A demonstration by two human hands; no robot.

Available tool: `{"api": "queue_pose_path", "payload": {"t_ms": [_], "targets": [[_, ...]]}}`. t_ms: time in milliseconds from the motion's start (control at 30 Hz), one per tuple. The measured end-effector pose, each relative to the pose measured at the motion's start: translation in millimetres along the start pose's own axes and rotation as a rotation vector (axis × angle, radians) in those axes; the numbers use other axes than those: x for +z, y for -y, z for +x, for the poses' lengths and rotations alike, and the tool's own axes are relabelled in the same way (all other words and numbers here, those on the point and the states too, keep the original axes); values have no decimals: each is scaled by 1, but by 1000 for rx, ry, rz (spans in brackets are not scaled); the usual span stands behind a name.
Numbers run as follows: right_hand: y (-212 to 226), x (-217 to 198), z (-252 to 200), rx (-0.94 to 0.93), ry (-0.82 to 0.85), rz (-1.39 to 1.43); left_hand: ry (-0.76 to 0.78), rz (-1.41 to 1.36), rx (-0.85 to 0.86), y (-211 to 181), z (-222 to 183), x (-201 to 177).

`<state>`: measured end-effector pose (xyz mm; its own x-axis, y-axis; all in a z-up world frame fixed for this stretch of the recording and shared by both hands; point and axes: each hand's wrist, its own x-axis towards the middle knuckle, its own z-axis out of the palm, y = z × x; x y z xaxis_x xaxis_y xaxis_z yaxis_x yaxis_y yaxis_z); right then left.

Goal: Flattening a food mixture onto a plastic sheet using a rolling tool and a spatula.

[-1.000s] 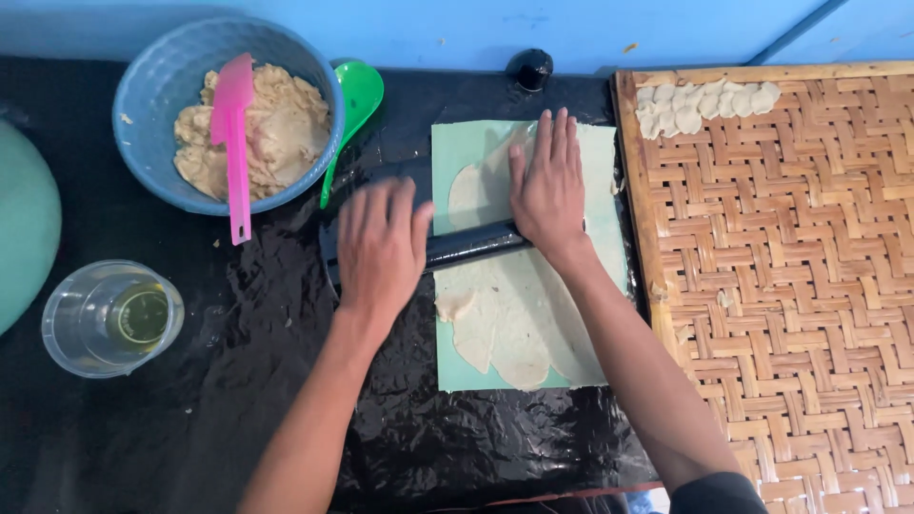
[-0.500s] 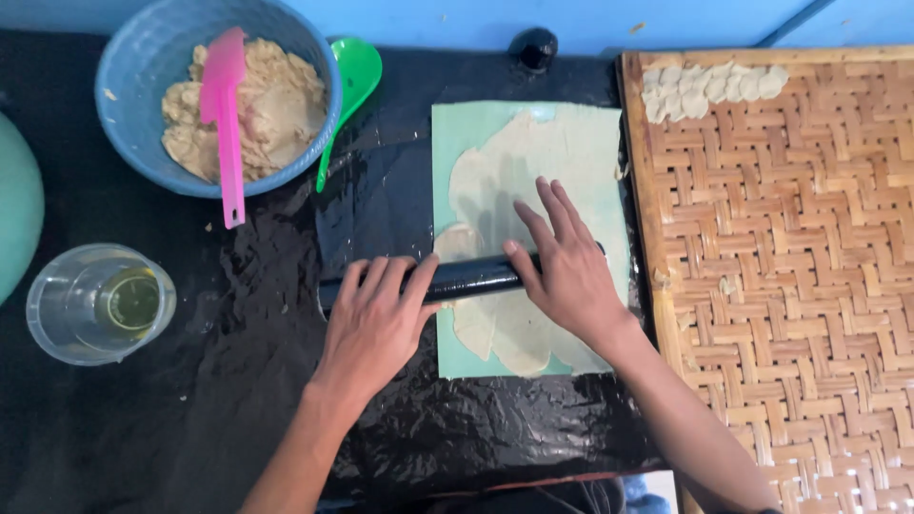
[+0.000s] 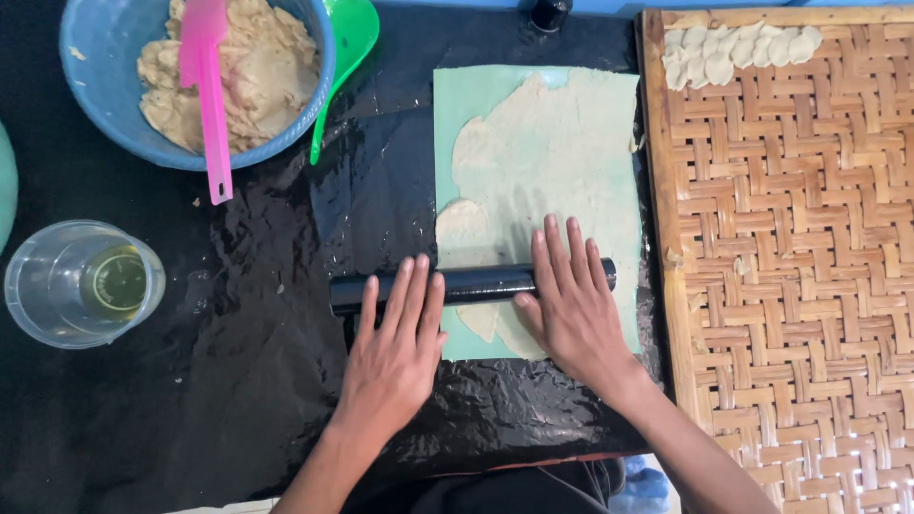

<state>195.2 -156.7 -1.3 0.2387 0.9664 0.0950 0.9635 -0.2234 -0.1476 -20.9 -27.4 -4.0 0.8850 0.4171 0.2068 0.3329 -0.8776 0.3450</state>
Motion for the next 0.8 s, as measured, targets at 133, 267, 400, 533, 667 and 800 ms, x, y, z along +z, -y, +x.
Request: {"api": "queue_pose_path", "payload": {"t_ms": [133, 267, 400, 533, 667, 800], "targets": [[7, -7, -28, 5, 83, -61, 41, 71, 20, -9, -23, 1], [20, -12, -45, -20, 44, 65, 6, 37, 25, -10, -29, -7], [31, -6, -48, -52, 26, 158, -75, -107, -81, -4, -4, -27], [31, -16, -33, -10, 61, 153, -36, -58, -30, 15, 10, -23], [26, -17, -20, 45, 26, 204, 25, -42, 31, 26, 23, -22], [21, -34, 7, 31, 8, 288, -82, 1, 40, 38, 48, -29]]}}
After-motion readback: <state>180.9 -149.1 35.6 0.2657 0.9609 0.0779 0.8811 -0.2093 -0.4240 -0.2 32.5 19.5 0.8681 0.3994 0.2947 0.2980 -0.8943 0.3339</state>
